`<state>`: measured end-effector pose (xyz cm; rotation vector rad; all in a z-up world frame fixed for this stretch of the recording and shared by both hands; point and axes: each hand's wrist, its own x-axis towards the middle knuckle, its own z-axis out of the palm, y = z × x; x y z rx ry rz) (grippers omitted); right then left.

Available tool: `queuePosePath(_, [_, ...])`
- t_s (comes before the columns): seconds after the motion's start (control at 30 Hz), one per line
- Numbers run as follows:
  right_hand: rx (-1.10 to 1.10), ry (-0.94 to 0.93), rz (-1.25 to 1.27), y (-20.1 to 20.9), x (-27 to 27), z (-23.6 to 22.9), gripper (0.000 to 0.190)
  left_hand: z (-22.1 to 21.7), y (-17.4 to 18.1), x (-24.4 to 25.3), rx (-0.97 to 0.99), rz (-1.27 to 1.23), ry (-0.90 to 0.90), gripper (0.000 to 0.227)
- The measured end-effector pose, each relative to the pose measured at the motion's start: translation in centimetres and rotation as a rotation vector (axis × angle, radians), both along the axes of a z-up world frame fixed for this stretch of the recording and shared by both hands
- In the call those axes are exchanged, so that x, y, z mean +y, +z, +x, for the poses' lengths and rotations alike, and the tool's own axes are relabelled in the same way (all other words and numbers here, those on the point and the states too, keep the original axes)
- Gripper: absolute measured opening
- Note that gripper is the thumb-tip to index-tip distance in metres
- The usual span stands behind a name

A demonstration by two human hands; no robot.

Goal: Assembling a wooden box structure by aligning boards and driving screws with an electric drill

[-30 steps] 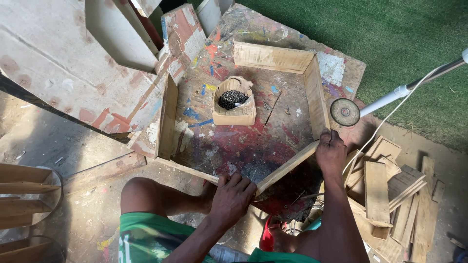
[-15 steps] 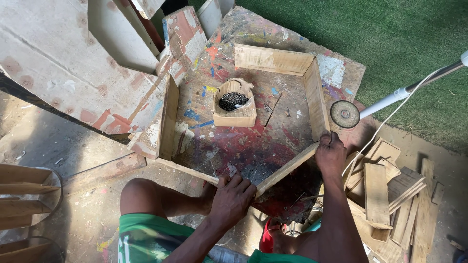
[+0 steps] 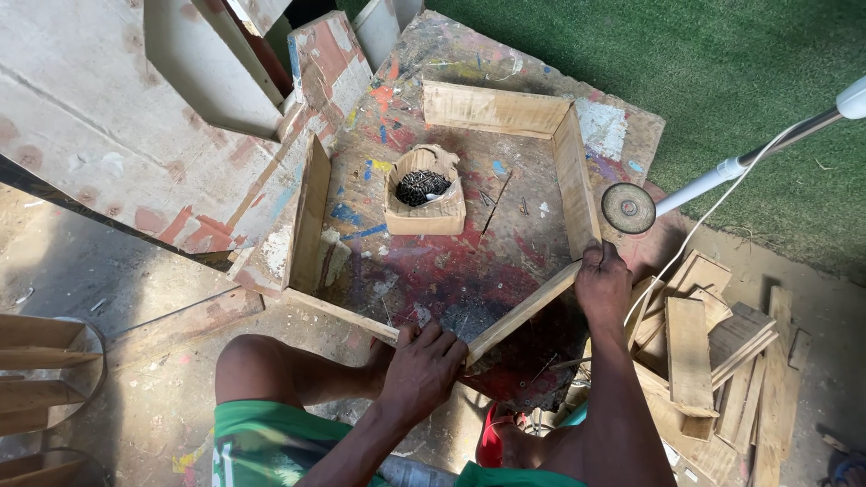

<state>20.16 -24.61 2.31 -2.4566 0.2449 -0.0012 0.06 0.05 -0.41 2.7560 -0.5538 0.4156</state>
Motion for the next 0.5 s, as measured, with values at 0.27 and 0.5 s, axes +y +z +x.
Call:
queuePosePath(0.27, [-0.020,-0.011,0.013,-0.5,-0.3,-0.1,0.042,0.0,0.5,-0.4,0.030,0.002,0.025,0.010])
queuePosePath(0.5, [-0.078,0.019,0.014,-2.5,-1.3,0.4,0.037,0.2,1.0,0.0,0.070,-0.086,-0.016,0.007])
